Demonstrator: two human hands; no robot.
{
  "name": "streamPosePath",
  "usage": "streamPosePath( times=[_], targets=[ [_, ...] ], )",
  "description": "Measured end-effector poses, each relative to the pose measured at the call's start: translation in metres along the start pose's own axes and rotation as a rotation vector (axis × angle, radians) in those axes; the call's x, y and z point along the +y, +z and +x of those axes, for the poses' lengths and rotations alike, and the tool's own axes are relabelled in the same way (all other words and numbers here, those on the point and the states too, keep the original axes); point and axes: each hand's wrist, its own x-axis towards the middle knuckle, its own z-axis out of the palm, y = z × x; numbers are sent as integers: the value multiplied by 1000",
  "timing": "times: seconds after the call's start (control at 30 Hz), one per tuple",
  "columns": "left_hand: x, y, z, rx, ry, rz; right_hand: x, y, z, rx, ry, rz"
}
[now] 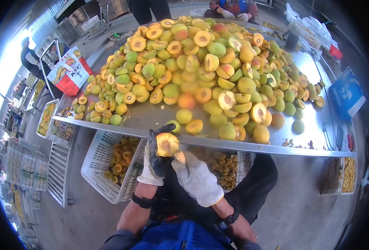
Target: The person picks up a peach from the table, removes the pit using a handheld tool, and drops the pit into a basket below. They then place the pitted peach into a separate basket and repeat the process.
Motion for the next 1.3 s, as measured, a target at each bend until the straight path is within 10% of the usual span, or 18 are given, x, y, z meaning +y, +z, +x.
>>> streamPosePath(
  times=[0.13,0.53,0.73,0.77,0.97,1.1,1.3],
  targets=[
    [-22,-11,-1,-13,84,56,-6,1,5,-119,302,57],
    [-7,-4,2,-104,-10,110,48,31,-7,-164,208,260],
    [-1,-15,11,-346,85,368,33,11,-11,-509,585,1034],
    [6,-15,17,-311,-222,381,36,13,-14,-508,605,1161],
    [-7,-14,26,-556,-117,-4,42,22,-19,-450,664,1470],
    [-28,-4,2,-23,-191,-12,54,28,-18,-573,620,1688],
    [-30,13,6,13,-317,-280,54,15,-28,-456,513,1588]
  ],
)
